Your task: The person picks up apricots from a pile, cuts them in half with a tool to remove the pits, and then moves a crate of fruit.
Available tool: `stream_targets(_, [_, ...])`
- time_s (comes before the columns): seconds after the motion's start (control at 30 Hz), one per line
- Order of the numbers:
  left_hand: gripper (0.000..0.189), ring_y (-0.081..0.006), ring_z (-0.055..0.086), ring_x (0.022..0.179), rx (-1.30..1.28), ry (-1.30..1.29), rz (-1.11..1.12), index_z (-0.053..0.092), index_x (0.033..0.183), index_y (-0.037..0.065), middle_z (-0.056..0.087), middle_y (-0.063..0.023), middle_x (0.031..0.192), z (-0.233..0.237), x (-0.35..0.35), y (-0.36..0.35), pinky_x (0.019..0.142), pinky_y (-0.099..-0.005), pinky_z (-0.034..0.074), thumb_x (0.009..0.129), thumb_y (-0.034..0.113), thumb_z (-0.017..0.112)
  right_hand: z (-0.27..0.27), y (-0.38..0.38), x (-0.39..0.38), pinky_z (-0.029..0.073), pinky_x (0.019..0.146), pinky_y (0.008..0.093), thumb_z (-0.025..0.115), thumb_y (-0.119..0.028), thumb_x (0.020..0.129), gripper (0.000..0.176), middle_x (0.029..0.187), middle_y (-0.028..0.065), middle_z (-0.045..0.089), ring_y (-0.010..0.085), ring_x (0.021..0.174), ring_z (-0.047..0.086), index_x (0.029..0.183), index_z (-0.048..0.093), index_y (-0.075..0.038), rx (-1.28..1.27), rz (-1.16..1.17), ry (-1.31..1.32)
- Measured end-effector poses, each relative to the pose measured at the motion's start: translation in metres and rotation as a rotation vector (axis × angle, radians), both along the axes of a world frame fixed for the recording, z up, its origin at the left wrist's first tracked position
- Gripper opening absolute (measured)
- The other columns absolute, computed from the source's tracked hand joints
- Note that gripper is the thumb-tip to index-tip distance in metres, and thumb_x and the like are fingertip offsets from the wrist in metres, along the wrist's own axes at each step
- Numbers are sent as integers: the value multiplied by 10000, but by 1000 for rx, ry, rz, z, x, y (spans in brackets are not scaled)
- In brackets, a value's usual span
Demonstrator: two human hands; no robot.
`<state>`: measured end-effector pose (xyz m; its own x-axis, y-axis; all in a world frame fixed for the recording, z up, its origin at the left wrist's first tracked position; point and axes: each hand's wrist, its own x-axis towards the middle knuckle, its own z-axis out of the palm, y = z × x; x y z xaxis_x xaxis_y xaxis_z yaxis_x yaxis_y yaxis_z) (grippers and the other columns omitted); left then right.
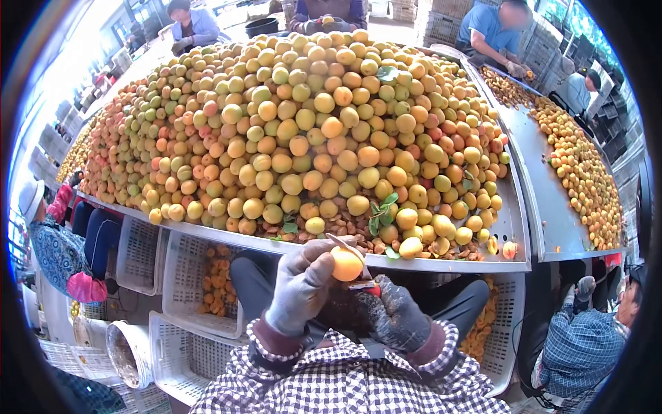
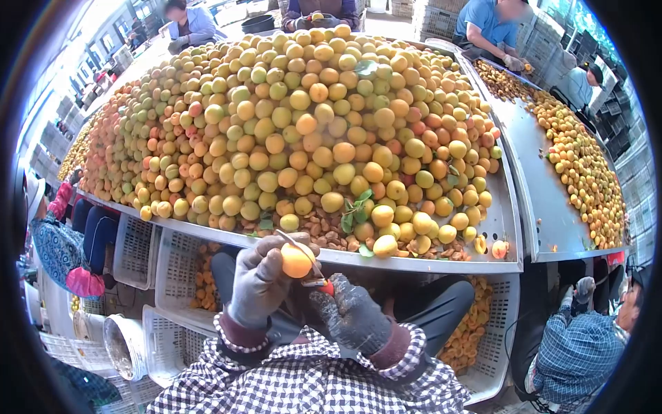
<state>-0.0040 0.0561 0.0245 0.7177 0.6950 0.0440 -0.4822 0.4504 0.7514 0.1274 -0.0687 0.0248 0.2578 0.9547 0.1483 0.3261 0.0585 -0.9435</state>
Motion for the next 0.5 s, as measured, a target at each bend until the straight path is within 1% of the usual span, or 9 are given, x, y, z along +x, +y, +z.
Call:
stream_targets(0.13, [438, -286, 664, 898, 340, 212, -92, 565, 1132, -111, 637, -229, 1057, 19, 1, 23, 844, -383, 526, 930, 277, 578, 16, 3, 22, 464, 554, 429, 601, -151, 888, 215, 721, 228, 603, 410, 687, 616, 992, 535, 26, -145, 113, -98])
stream_targets(0.17, [412, -214, 638, 954, 239, 170, -91, 552, 1170, -95, 648, -160, 1040, 17, 5, 21, 831, -299, 516, 944, 250, 572, 6, 6, 26, 464, 548, 432, 599, -160, 884, 229, 706, 226, 604, 405, 680, 622, 989, 537, 34, -120, 96, -186])
stream_targets(0.2, [412, -214, 638, 954, 238, 171, -93, 552, 1170, -95, 648, -160, 1040, 17, 10, 15, 831, -299, 516, 944, 250, 572, 5, 10, 27, 464, 543, 435, 597, -169, 881, 242, 692, 224, 604, 400, 672, 628, 985, 540, 42, -94, 81, -270])
stream_targets(0.27, [452, -219, 627, 998, -50, 57, 48, 486, 1241, -95, 619, -165, 1111, 18, 19, 3, 866, -305, 508, 952, 246, 560, 14, 14, 17, 480, 543, 435, 587, -189, 869, 285, 656, 213, 602, 382, 640, 632, 1005, 534, 56, -79, 44, -284])
stream_targets(0.3, [476, -225, 613, 1035, 4, 60, 43, 432, 1287, -93, 594, -173, 1155, 14, 20, 3, 869, -315, 511, 963, 240, 537, 21, 16, 9, 489, 550, 433, 581, -188, 863, 292, 659, 211, 605, 370, 629, 633, 1014, 533, 57, -195, 13, -423])
stream_targets(0.37, [451, -270, 640, 997, 144, 293, 173, 460, 1233, -109, 612, -215, 1107, 13, 25, -10, 865, -362, 534, 935, 209, 576, 27, 16, 5, 510, 562, 423, 560, -201, 859, 316, 676, 203, 617, 341, 617, 639, 1040, 523, 55, -331, 26, -590])
stream_targets(0.4, [434, -266, 642, 995, 200, 419, 198, 463, 1226, -109, 615, -212, 1094, 13, 26, -9, 862, -357, 537, 917, 163, 601, 22, 18, 8, 510, 562, 423, 560, -201, 859, 316, 676, 203, 617, 341, 617, 639, 1040, 523, 55, -335, 37, -586])
stream_targets(0.47, [423, -264, 646, 986, 128, 405, 173, 465, 1223, -110, 617, -208, 1086, 11, 21, -9, 856, -353, 541, 903, 123, 610, 7, 21, 19, 506, 556, 442, 562, -210, 855, 332, 691, 210, 623, 351, 634, 648, 1056, 505, 47, -129, 150, -512])
stream_targets(0.5, [415, -263, 650, 976, 64, 378, 138, 467, 1221, -111, 618, -204, 1078, 10, 20, -8, 851, -349, 544, 888, 84, 619, 7, 20, 22, 510, 635, 423, 585, -103, 802, 359, 816, 221, 610, 393, 730, 624, 1127, 502, 24, -231, 149, -425])
